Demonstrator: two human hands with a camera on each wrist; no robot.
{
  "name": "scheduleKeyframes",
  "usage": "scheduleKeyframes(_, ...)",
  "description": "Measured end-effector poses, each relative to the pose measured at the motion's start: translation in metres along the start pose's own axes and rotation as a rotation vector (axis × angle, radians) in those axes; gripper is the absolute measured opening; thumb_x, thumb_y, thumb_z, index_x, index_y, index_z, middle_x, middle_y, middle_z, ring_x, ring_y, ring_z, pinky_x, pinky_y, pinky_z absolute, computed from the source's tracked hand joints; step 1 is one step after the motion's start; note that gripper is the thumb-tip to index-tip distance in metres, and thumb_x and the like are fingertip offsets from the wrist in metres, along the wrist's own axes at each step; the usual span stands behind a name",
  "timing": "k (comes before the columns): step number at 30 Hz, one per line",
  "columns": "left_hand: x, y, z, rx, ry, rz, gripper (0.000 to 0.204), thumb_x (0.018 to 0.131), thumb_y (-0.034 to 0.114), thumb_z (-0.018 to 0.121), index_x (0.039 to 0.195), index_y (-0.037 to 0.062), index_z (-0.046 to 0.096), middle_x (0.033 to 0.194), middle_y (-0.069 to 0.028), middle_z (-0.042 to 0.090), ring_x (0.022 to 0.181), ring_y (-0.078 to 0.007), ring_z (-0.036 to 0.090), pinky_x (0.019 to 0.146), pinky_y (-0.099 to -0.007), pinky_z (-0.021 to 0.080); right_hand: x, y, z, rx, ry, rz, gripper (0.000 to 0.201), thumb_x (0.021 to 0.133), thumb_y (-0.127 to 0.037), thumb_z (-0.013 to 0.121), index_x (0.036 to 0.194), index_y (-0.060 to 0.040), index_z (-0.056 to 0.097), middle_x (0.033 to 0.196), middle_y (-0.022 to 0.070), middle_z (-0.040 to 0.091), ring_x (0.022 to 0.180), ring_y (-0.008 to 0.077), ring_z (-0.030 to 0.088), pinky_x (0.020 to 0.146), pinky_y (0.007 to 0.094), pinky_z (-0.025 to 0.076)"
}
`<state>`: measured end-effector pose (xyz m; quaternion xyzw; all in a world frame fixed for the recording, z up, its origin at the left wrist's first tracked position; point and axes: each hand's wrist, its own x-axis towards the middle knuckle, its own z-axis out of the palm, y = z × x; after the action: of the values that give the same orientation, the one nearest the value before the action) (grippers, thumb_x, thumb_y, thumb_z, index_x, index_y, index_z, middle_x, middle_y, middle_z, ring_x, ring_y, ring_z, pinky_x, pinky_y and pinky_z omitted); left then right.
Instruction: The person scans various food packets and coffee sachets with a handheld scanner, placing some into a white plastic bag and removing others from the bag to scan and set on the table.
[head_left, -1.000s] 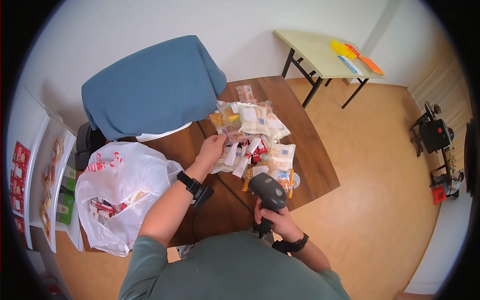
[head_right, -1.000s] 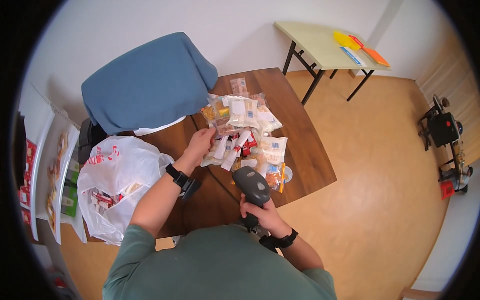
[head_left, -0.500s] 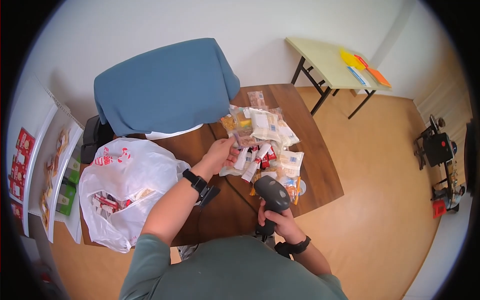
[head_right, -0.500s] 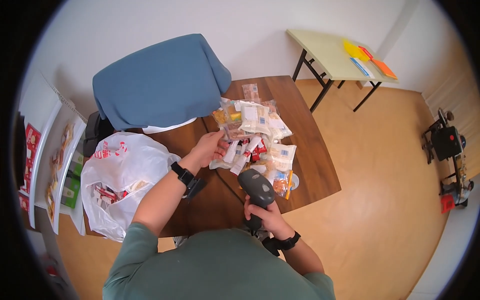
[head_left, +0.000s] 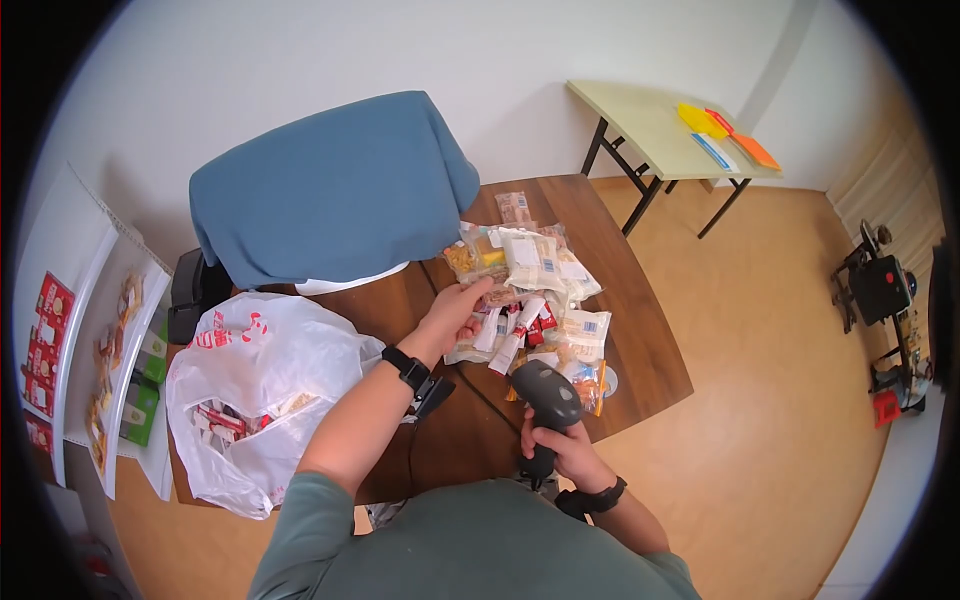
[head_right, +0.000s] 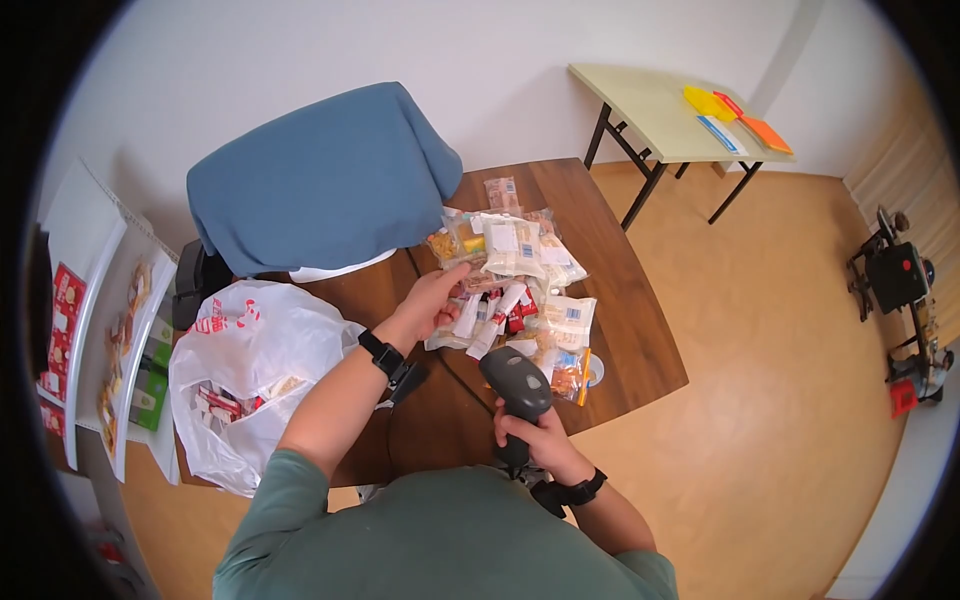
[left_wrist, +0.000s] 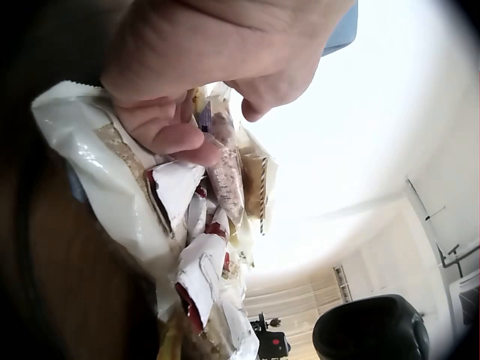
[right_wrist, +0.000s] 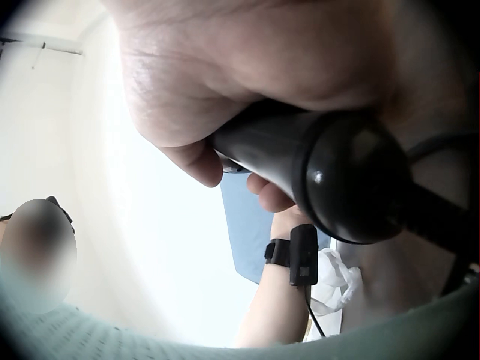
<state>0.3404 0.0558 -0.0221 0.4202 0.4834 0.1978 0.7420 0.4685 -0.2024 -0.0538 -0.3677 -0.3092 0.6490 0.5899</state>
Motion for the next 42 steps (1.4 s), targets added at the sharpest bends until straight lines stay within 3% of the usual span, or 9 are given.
scheduleKeyframes(7, 0.018, -0.019, -0.007, 0.042, -0.088, 0.06, 0.026, 0.095, 0.03, 0.069, 0.105, 0.0077, 0.06, 0.086, 0.0001, 0.06, 0.061, -0.0088, 0.056, 0.05, -0.0215, 0.043, 0.002, -0.002, 0.002, -0.014, -0.018, -0.015, 0.03, 0.091, -0.008, 0.064, 0.119, -0.0045, 0.052, 0.081, 0.0099, 0.059, 0.072, 0.0211, 0.059, 0.069, 0.0337, 0.048)
scheduleKeyframes(12, -0.036, -0.029, -0.015, -0.185, -0.083, 0.176, 0.024, 0.1, 0.019, 0.062, 0.119, 0.005, 0.06, 0.111, -0.0076, 0.07, 0.095, -0.0166, 0.069, 0.082, -0.0298, 0.058, 0.002, -0.006, 0.001, 0.04, 0.011, -0.005, 0.023, 0.093, -0.003, 0.061, 0.114, -0.0026, 0.053, 0.08, 0.0062, 0.06, 0.07, 0.0161, 0.06, 0.067, 0.0297, 0.047)
scheduleKeyframes(22, -0.124, -0.07, -0.035, -0.17, -0.061, 0.332, 0.025, 0.102, 0.009, 0.056, 0.126, 0.0034, 0.056, 0.122, -0.0075, 0.066, 0.11, -0.0181, 0.067, 0.093, -0.0316, 0.057, 0.017, -0.003, 0.012, 0.08, -0.106, 0.009, 0.033, 0.091, -0.014, 0.065, 0.119, -0.0042, 0.051, 0.076, 0.0108, 0.057, 0.066, 0.0214, 0.058, 0.064, 0.0346, 0.047)
scheduleKeyframes(26, -0.166, -0.112, -0.078, -0.586, -0.152, 0.406, 0.018, 0.102, 0.01, 0.051, 0.119, 0.0035, 0.056, 0.107, -0.0073, 0.068, 0.072, -0.0113, 0.064, 0.056, -0.0253, 0.051, 0.017, -0.006, 0.016, 0.105, -0.13, 0.014, 0.033, 0.091, -0.014, 0.065, 0.119, -0.0033, 0.051, 0.076, 0.0102, 0.058, 0.067, 0.0191, 0.057, 0.065, 0.0323, 0.047)
scheduleKeyframes(27, -0.175, -0.127, -0.087, -0.612, 0.002, 0.478, 0.021, 0.101, 0.017, 0.052, 0.116, 0.0027, 0.056, 0.097, -0.0087, 0.069, 0.055, -0.0101, 0.053, 0.045, -0.024, 0.041, 0.018, -0.005, 0.017, 0.096, -0.127, 0.021, 0.036, 0.091, -0.017, 0.066, 0.12, -0.0036, 0.05, 0.075, 0.0101, 0.057, 0.067, 0.0195, 0.057, 0.064, 0.0328, 0.046)
scheduleKeyframes(34, -0.243, -0.172, -0.156, -0.953, 0.635, 0.8, 0.033, 0.101, 0.04, 0.047, 0.097, 0.0108, 0.061, 0.065, -0.0021, 0.051, 0.048, -0.0134, 0.042, 0.044, -0.0257, 0.032, 0.032, 0.001, 0.03, 0.137, -0.136, 0.09, 0.037, 0.088, -0.017, 0.067, 0.118, -0.004, 0.049, 0.076, 0.0107, 0.056, 0.065, 0.0216, 0.056, 0.064, 0.0349, 0.047)
scheduleKeyframes(38, -0.255, -0.156, -0.181, -1.025, 0.92, 0.845, 0.028, 0.104, 0.039, 0.044, 0.105, 0.015, 0.059, 0.076, -0.0008, 0.056, 0.055, -0.0135, 0.046, 0.049, -0.0251, 0.036, 0.037, 0.007, 0.037, 0.111, -0.171, 0.098, 0.039, 0.088, -0.017, 0.068, 0.119, -0.0043, 0.049, 0.076, 0.0105, 0.056, 0.066, 0.0218, 0.057, 0.064, 0.0353, 0.047)
scheduleKeyframes(39, -0.257, -0.161, -0.195, -0.996, 0.735, 0.98, 0.03, 0.105, 0.038, 0.046, 0.12, 0.0137, 0.054, 0.099, -0.003, 0.064, 0.074, -0.0155, 0.059, 0.062, -0.0255, 0.047, 0.037, 0.009, 0.037, 0.115, -0.18, 0.108, 0.039, 0.088, -0.018, 0.068, 0.12, -0.0045, 0.048, 0.076, 0.0104, 0.056, 0.066, 0.0219, 0.057, 0.065, 0.0355, 0.047)
scheduleKeyframes(42, -0.248, -0.129, -0.202, -0.973, 0.832, 0.973, 0.036, 0.106, 0.035, 0.048, 0.132, 0.0111, 0.048, 0.126, -0.0041, 0.06, 0.099, -0.0195, 0.063, 0.082, -0.0292, 0.053, 0.036, 0.007, 0.037, 0.101, -0.186, 0.093, 0.04, 0.088, -0.018, 0.068, 0.12, -0.0049, 0.048, 0.077, 0.0101, 0.056, 0.066, 0.0222, 0.057, 0.065, 0.0361, 0.048)
